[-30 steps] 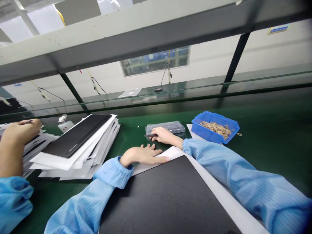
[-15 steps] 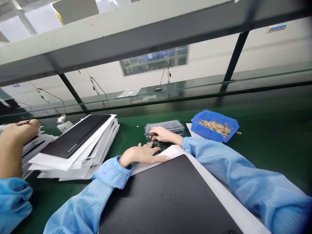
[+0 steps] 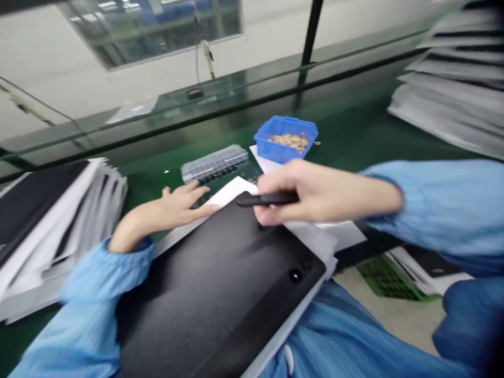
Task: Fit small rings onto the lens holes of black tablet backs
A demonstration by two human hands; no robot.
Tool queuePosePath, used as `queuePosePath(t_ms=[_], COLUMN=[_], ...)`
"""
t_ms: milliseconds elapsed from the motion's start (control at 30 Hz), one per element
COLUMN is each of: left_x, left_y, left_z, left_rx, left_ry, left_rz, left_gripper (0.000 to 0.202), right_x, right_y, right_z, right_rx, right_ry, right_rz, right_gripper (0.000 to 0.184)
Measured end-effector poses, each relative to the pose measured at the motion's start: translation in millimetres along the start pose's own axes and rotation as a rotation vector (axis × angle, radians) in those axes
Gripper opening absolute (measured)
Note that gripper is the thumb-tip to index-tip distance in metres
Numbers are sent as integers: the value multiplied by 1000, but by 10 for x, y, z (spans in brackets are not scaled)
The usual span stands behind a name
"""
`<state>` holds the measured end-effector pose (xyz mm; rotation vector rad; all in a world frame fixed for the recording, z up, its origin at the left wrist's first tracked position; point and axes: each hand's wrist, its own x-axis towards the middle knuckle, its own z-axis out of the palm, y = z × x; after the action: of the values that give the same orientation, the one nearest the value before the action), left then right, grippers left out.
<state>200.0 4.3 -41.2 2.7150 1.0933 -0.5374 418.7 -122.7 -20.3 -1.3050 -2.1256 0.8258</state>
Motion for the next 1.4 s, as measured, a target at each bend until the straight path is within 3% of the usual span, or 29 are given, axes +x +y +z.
queuePosePath(t_ms=[67,133,233,300,400,833,1167,1267,1333,1400], left_x=[-175,-390,-645,-714,-707,-671,-659,-660,-659,-654], left_y=[131,328,643,778,834,831,890,926,957,984], left_z=[-48,-48,56,154,245,230,222,262,318,395], left_rx=[15,-16,16,67,117,70,81,87,91,94], left_ry=[157,243,183,75,-2,-5,37,95,143,233], left_rz=[43,215,538,634,618,602,607,632,647,643], left_gripper=[93,86,65,63,70,71,71,75,75,76], right_x=[-431,-720,-892,-897,-860,-843,-855,-906,-963,-1022], right_y=[-59,-56,-2,23,26,-59,-16,-13,-23,-43], right_z=[132,266,404,453,496,593,564,552,582,653], right_rx=[63,123,199,229,228,22,-58,28,151,314], right_ry=[-11,-16,3,43,105,273,282,516,765,924], right_rz=[169,324,436,456,469,455,143,129,192,271], right_gripper=[15,20,20,18,18,18,23,21,36,53])
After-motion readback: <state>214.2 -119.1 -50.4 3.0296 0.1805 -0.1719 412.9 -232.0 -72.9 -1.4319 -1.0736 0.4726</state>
